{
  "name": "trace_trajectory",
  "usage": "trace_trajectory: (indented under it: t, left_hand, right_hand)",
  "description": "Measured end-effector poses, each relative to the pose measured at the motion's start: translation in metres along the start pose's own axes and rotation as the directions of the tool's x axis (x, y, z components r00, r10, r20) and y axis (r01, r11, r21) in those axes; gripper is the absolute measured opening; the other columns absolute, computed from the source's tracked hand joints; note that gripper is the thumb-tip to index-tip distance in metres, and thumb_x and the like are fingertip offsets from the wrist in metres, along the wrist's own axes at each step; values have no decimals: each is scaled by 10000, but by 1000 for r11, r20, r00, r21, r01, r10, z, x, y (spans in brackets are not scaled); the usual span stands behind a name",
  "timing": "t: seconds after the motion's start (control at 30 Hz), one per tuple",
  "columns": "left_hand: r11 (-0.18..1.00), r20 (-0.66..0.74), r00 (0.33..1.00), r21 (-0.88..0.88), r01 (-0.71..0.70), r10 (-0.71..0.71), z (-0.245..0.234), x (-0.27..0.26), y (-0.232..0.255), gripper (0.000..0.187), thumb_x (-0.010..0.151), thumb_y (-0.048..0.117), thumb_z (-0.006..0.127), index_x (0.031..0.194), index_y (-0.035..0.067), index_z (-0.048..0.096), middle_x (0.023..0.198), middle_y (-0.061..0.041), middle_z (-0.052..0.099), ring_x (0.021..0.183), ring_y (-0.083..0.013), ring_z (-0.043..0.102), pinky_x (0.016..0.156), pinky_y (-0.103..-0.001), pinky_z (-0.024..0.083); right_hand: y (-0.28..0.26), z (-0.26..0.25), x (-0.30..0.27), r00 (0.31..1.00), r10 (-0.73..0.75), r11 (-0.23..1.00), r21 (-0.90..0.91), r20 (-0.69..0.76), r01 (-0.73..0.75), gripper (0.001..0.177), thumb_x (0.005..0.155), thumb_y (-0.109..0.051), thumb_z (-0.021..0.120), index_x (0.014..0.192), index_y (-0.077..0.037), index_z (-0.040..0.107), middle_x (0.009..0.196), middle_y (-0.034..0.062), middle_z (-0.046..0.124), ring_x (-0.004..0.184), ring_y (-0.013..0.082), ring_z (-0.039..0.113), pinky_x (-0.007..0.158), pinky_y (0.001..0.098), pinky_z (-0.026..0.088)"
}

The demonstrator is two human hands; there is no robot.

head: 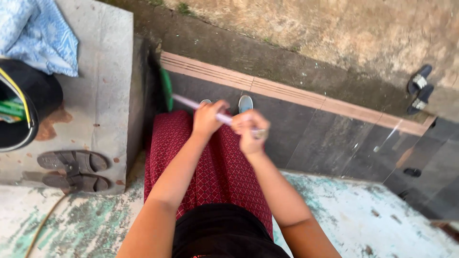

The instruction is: The person is sweeping the floor outside the house using a broom and a bucket.

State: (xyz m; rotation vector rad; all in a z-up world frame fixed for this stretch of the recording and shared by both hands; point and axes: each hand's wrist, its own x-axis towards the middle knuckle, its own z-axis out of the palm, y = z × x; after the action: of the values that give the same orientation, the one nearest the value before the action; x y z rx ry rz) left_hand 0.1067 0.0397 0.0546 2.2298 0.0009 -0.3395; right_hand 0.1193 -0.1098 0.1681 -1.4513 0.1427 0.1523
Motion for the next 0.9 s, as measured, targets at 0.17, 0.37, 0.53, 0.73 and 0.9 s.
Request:
trace_trajectory:
  t: [0.17, 0.37, 0.53, 0.73, 0.9]
  left_hand:
    - [979, -34, 992, 157, 126, -123, 6, -60, -75, 131, 775, 221, 720, 899, 218, 680, 656, 33, 677, 687, -211, 682, 790, -400, 404]
    - [962, -150, 976, 199, 184, -156, 25, -61, -69, 108, 808, 166, 698, 894, 229, 692, 694, 3, 670, 716, -218, 670, 852, -400, 391]
    - [978, -139, 988, 184, 96, -71, 39, -4, -24, 93, 786, 219, 742, 870, 224, 702, 720, -27, 680, 764, -256, 679, 856, -421, 402]
    - [992, -243, 969, 124, -20, 49, 85, 59, 25, 130, 769, 158, 715, 867, 234, 674, 771, 7, 711, 825, -216, 710, 945, -460, 398]
    - [998, -282, 959, 58, -26, 41, 106, 86, 64, 224, 782, 129, 736, 970, 233, 672, 823, -14, 721, 805, -219, 702, 865, -382, 428]
  right_hand:
    - [55, 36, -28, 924, 116, 992, -86, 365, -91, 184, 1039, -105, 625, 890, -4, 665, 773, 39, 629, 667, 103, 563, 594, 251, 435]
    - [27, 30, -12, 835, 154, 982, -172, 528, -72, 113, 1004, -53, 647, 918, 18, 661, 752, 29, 630, 616, 84, 562, 551, 249, 418]
    - [7, -17, 24, 846, 155, 968, -250, 509, -27, 116, 989, -24, 633, 894, 32, 668, 744, 51, 665, 615, 92, 603, 550, 255, 452]
    - [-18, -76, 54, 891, -43, 949, -259, 452, 177, 155, 1000, -16, 598, 891, 72, 664, 791, 113, 685, 729, 180, 677, 725, 324, 549]
    - [-26, -116, 65, 943, -172, 984, -3, 285, 180, 207, 1077, -67, 515, 886, 13, 536, 723, 98, 547, 672, 187, 544, 743, 387, 519]
